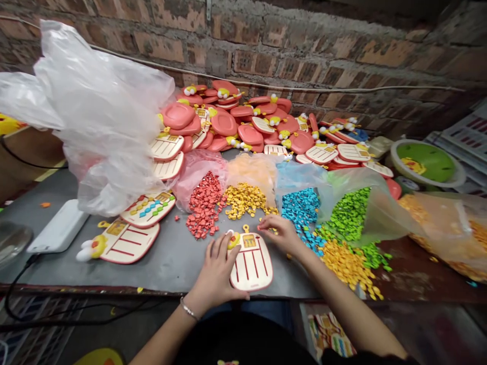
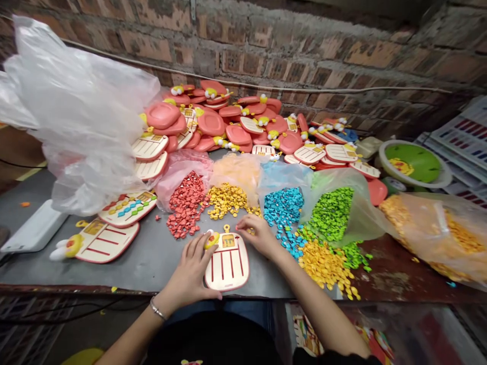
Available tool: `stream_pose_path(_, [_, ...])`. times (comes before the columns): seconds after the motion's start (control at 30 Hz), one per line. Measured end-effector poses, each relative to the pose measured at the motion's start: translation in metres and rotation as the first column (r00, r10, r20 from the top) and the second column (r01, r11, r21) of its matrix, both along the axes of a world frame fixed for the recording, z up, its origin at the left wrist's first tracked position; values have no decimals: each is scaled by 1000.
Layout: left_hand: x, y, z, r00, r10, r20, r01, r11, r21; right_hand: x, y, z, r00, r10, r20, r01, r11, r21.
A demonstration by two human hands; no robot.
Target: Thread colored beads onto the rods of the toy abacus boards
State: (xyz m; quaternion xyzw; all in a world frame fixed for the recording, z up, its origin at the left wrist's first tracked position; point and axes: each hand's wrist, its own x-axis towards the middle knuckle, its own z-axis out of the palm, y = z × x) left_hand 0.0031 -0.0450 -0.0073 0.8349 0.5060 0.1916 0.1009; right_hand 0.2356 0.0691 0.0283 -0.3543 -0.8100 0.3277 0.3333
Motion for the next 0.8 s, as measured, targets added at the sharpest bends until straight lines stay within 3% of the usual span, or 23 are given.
stream_pose_path(0.13, [4,11,-7,1000,-7,7,7,999,-51,3,-17,-24,993,-41,109,36,999,40])
stream_pose_path(0.27, [4,31,-3,997,-71,-25,70,997,-42,7,-12,-25,985,-103,141,88,990,111])
stream_pose_path(0.43, [3,44,-6,998,-58,-19,58,998,-34,18,-19,-17,991,51,125,-45,998,-45])
stream_pose_path(0.63, [0,47,-10,999,-32,4,32,998,-50,11,-21,-25,984,-161,81,167,982,-83])
stream_pose_path(0.8, [-1,50,-9,999,-41,-3,41,996,-79,-4,-13,-29,985,-168,22,170,973,-157])
